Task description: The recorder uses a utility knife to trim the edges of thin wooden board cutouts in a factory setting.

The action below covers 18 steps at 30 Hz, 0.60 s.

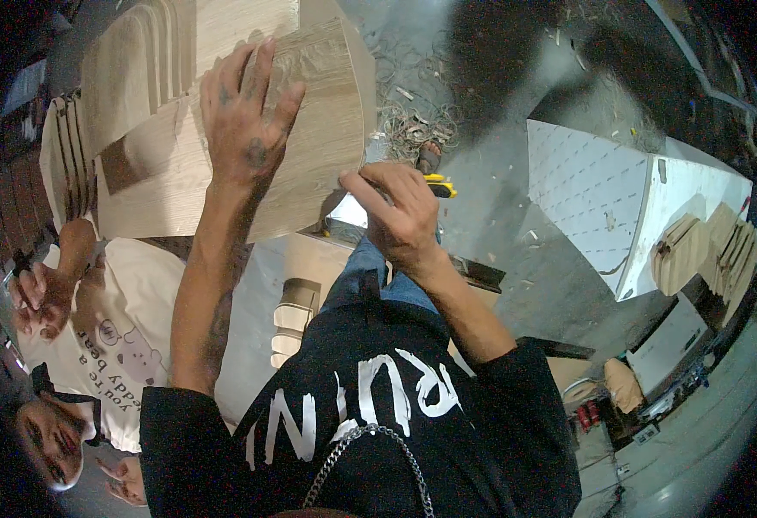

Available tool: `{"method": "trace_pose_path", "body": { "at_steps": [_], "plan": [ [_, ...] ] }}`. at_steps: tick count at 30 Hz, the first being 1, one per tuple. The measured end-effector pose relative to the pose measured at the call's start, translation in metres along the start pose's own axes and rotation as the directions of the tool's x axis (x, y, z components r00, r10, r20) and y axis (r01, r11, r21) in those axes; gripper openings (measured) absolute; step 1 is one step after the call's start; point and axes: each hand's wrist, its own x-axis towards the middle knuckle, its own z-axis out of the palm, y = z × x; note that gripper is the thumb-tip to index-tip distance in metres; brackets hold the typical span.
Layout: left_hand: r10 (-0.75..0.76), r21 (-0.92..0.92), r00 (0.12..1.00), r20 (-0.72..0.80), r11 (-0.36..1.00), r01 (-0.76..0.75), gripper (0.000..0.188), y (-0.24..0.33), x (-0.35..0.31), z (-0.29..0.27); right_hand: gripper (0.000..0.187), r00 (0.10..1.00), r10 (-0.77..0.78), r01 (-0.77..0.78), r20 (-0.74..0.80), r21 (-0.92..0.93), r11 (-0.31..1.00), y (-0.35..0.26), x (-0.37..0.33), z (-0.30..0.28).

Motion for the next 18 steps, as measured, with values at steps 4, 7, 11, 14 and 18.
{"method": "trace_pose_path", "body": {
  "at_steps": [4,7,11,14,18],
  "plan": [
    [-0.156,0.188,0.988,0.023,0.971,0.149,0.065,0.010,-0.004,-0.004,0.045,0.977,0.194,-0.173,-0.089,0.203,0.964,0.016,0.012,0.007],
    [-0.284,0.283,0.957,0.059,0.924,0.256,0.065,0.012,-0.005,-0.015,0.041,0.969,0.243,-0.243,0.048,0.382,0.892,0.045,0.056,0.007],
    [-0.245,0.215,0.969,-0.016,0.946,0.243,0.062,0.004,-0.008,-0.012,0.037,0.980,-0.113,0.073,0.162,0.233,0.970,0.077,0.130,0.012],
    [-0.180,-0.009,0.982,-0.063,0.984,0.180,0.059,-0.006,-0.008,-0.002,0.036,0.948,-0.244,0.195,0.206,0.230,0.953,0.081,0.154,0.017],
    [-0.194,-0.013,0.980,-0.038,0.981,0.194,0.057,-0.011,-0.009,0.003,0.030,0.904,-0.308,0.280,0.295,0.134,0.951,0.083,0.146,0.014]
  ]
}}
